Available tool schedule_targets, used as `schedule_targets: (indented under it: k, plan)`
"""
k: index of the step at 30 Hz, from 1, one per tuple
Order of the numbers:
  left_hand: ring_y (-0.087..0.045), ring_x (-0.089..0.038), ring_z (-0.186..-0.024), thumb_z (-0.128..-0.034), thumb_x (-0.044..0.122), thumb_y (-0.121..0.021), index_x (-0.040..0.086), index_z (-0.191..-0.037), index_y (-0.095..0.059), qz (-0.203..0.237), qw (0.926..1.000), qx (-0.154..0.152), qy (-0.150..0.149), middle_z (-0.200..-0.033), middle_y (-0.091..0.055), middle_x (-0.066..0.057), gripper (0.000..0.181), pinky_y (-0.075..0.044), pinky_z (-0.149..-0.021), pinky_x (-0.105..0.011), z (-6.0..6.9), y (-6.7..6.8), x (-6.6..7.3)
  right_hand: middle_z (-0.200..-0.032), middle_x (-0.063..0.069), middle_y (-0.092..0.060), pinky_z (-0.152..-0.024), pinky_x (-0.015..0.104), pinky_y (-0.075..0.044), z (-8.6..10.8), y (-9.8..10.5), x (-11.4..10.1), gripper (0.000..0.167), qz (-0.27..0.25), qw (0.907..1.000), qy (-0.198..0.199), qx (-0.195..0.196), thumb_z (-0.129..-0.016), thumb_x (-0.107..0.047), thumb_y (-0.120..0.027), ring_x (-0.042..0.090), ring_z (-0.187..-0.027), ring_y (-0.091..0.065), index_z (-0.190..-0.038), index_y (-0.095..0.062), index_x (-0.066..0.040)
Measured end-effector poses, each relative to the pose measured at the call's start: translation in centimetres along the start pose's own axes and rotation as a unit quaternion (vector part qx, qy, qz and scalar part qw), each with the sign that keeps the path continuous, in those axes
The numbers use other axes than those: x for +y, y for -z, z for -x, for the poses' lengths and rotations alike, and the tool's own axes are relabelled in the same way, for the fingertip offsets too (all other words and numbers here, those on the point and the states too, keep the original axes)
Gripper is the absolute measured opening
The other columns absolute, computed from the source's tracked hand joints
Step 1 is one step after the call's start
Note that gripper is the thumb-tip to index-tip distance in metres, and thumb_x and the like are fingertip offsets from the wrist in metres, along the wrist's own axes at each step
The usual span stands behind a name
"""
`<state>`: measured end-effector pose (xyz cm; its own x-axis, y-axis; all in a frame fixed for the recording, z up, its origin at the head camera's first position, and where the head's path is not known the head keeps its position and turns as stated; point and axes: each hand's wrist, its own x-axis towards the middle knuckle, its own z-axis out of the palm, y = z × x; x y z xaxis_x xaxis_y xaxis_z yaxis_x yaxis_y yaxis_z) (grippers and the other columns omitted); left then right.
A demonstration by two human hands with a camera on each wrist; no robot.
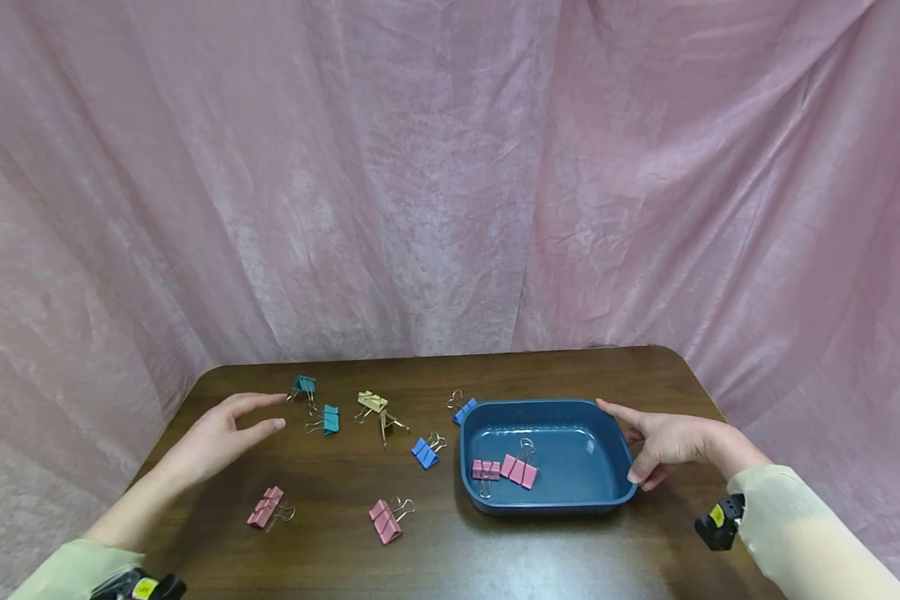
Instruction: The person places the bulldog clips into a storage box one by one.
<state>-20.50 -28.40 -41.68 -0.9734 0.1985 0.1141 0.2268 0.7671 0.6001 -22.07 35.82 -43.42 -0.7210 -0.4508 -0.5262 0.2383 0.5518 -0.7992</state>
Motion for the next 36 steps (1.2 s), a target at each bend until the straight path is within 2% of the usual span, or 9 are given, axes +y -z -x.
schedule_targets:
  k: [4,9,13,20,27,32,36]
  plan:
    - [-0.047,-0.043,-0.134,-0.0993,0.043,-0.067,0.015,-0.136,-0.067,-0.017,0.9998,0.007,0.0,-0.141,-0.057,-0.016,0.047,-0.039,-0.102,-0.065,-0.3,-0.2,-0.5,-0.156,0.048,-0.003,-0.074,0.052,-0.059,0.0,0.0,0.0,0.125,-0.003,1.0,0.002,-0.004,-0.075,0.007,-0.082,0.043,-0.123,-0.053,-0.166,-0.001,-0.021]
    - [-0.048,-0.043,-0.133,-0.0998,0.039,-0.067,0.014,-0.128,-0.072,-0.023,0.9995,0.001,0.023,-0.138,-0.059,-0.019,0.038,-0.04,-0.102,-0.063,-1.3,-1.0,-1.3,-0.155,0.049,-0.003,-0.075,0.052,-0.059,0.0,0.0,-0.1,0.125,-0.006,1.0,0.002,-0.008,-0.076,0.007,-0.082,0.042,-0.121,-0.055,-0.165,0.001,-0.02]
    - [-0.052,-0.043,-0.129,-0.1,0.04,-0.066,0.016,-0.124,-0.074,-0.015,0.9988,-0.011,0.044,-0.137,-0.061,-0.018,0.036,-0.044,-0.099,-0.061,-2.2,-1.7,-1.8,-0.155,0.048,-0.002,-0.075,0.052,-0.059,-0.1,0.0,-0.1,0.125,-0.006,1.0,0.001,-0.008,-0.076,0.007,-0.082,0.041,-0.121,-0.055,-0.165,0.001,-0.02]
    - [-0.058,-0.04,-0.123,-0.0994,0.039,-0.066,0.012,-0.122,-0.075,0.02,0.9951,-0.012,0.096,-0.134,-0.064,-0.018,0.036,-0.047,-0.096,-0.055,-3.5,-2.7,-2.2,-0.156,0.048,-0.002,-0.076,0.052,-0.059,-0.1,0.0,0.0,0.125,-0.006,1.0,-0.002,-0.004,-0.075,0.007,-0.082,0.043,-0.123,-0.053,-0.165,0.0,-0.02]
    - [-0.062,-0.033,-0.109,-0.0982,0.038,-0.067,0.012,-0.118,-0.076,0.018,0.9933,-0.006,0.114,-0.123,-0.068,-0.017,0.034,-0.049,-0.086,-0.049,-4.3,-3.4,-2.6,-0.155,0.048,-0.002,-0.076,0.052,-0.059,-0.1,-0.1,-0.1,0.125,-0.003,1.0,0.0,-0.005,-0.075,0.007,-0.082,0.042,-0.123,-0.054,-0.165,0.0,-0.02]
    - [-0.06,-0.038,-0.116,-0.0983,0.037,-0.067,0.011,-0.116,-0.076,0.024,0.9919,-0.004,0.125,-0.129,-0.065,-0.02,0.033,-0.048,-0.091,-0.054,-4.6,-3.5,-2.7,-0.156,0.047,-0.003,-0.076,0.052,-0.059,0.0,-0.2,-0.1,0.125,0.001,1.0,-0.003,0.002,-0.074,0.006,-0.083,0.045,-0.128,-0.049,-0.166,-0.002,-0.02]
    - [-0.056,-0.042,-0.123,-0.0993,0.035,-0.065,0.009,-0.115,-0.075,0.03,0.99,-0.007,0.138,-0.13,-0.065,-0.02,0.033,-0.046,-0.096,-0.057,-5.2,-3.5,-2.9,-0.156,0.048,-0.003,-0.076,0.052,-0.059,0.0,-0.1,-0.1,0.125,-0.001,1.0,0.001,0.0,-0.075,0.006,-0.083,0.043,-0.124,-0.053,-0.166,-0.001,-0.02]
